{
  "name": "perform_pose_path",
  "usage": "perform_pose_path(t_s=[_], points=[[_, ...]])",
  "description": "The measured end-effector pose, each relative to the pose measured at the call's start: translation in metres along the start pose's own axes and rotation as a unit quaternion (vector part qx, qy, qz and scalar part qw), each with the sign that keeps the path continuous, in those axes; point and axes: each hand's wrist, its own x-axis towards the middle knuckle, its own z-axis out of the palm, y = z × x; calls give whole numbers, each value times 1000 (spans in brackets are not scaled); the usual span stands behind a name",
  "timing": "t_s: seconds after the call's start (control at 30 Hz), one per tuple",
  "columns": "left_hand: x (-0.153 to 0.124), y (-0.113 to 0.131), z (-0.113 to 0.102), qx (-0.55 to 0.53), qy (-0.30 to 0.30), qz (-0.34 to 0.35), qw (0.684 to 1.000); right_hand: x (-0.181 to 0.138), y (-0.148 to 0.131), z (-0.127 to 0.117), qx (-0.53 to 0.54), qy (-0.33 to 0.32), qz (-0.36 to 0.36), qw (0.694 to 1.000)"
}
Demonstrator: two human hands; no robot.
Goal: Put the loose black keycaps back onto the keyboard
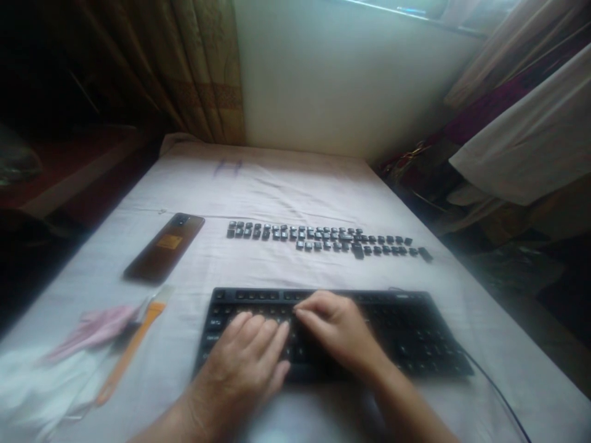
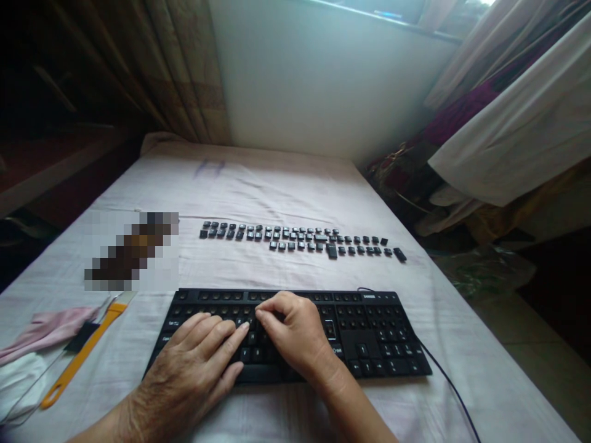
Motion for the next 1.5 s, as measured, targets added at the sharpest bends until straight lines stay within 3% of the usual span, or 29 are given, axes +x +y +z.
perform_pose_path(t_s=[0.23,0.43,0.57,0.67,0.83,1.0,1.23,1.5], points=[[-1,-1,-1,16,-1,8,1000,5,6,-17,153,4,67,986],[-4,-1,2,19,18,-2,1000,3,7,-18,177,10,72,981],[-6,-5,8,14,46,-9,999,11,6,-23,96,20,17,995],[-6,-11,14,10,70,0,998,27,6,-31,-53,52,-42,996],[-6,-16,20,22,93,16,995,65,7,-38,-314,95,-40,944],[-6,-14,19,19,91,12,996,90,8,-35,-370,79,-52,924],[-5,-9,12,2,70,-4,998,102,5,-31,-422,44,-63,903],[-3,-7,3,19,12,5,1000,110,6,-24,-424,32,-60,903]])
